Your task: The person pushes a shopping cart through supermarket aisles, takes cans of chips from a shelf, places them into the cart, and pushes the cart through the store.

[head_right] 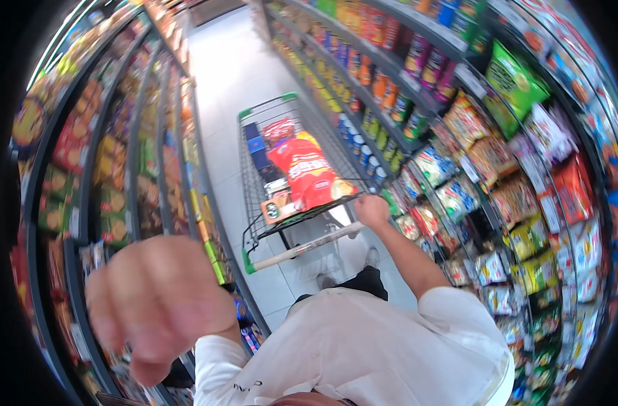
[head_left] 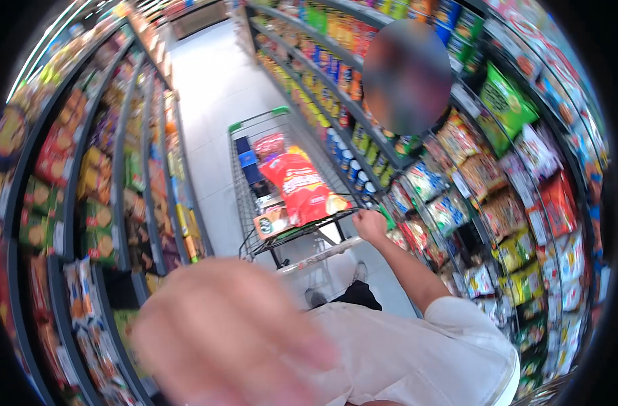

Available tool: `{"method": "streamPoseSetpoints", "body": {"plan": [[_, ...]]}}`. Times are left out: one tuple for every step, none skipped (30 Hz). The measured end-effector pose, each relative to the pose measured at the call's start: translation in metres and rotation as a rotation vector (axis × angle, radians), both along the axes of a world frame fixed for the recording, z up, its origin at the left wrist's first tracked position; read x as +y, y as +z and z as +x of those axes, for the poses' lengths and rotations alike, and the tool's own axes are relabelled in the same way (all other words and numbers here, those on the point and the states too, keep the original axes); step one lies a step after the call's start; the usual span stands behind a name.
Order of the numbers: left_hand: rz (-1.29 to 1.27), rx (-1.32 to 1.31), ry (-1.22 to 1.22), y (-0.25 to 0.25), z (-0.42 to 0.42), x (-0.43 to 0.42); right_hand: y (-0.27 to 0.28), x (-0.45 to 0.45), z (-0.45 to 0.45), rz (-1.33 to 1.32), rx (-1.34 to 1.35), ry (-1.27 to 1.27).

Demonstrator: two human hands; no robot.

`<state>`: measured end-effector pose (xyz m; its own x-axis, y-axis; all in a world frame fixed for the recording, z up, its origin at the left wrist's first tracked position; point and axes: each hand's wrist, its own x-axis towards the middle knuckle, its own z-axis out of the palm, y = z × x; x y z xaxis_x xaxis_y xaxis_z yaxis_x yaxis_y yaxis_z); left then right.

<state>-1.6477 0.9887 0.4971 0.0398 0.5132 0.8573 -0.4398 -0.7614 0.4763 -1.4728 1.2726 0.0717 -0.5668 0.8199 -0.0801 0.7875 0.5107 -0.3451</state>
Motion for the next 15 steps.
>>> {"method": "streamPoseSetpoints", "body": {"plan": [[0.032, 0.043, 0.011, 0.005, -0.005, -0.004, -0.001, 0.0, 0.001, 0.002, 0.015, -0.002], [0.055, 0.071, -0.007, 0.007, -0.006, -0.005, 0.0, -0.001, 0.001, 0.006, 0.028, 0.001], [0.093, 0.103, -0.021, 0.01, -0.006, -0.008, 0.004, -0.003, 0.002, 0.003, 0.035, -0.001], [0.123, 0.136, -0.034, 0.012, -0.002, -0.009, 0.008, -0.004, 0.002, 0.001, 0.043, 0.006], [0.148, 0.158, -0.049, 0.012, 0.001, -0.009, 0.009, -0.004, 0.002, 0.002, 0.042, -0.002], [0.165, 0.173, -0.054, 0.012, 0.004, -0.009, 0.009, -0.004, 0.001, 0.001, 0.044, -0.002], [0.18, 0.181, -0.059, 0.011, 0.007, -0.007, 0.009, -0.004, 0.0, 0.0, 0.046, 0.005], [0.188, 0.185, -0.064, 0.01, 0.009, -0.005, 0.009, -0.003, -0.001, 0.0, 0.057, 0.004], [0.195, 0.188, -0.064, 0.009, 0.012, -0.002, 0.009, -0.004, 0.0, -0.002, 0.067, 0.002], [0.205, 0.188, -0.06, 0.007, 0.014, 0.001, 0.01, -0.004, 0.0, -0.003, 0.079, -0.001], [0.208, 0.185, -0.055, 0.006, 0.015, 0.004, 0.011, -0.005, 0.0, 0.006, 0.105, 0.002], [0.213, 0.183, -0.046, 0.005, 0.016, 0.006, 0.01, -0.005, 0.0, 0.014, 0.103, 0.006], [0.211, 0.178, -0.035, 0.004, 0.017, 0.008, 0.009, -0.004, 0.0, 0.018, 0.099, 0.008], [0.208, 0.173, -0.02, 0.002, 0.016, 0.01, 0.008, -0.005, -0.001, 0.024, 0.097, 0.008], [0.203, 0.161, -0.007, -0.002, 0.017, 0.011, 0.009, -0.005, -0.001, 0.024, 0.073, 0.01]]}}
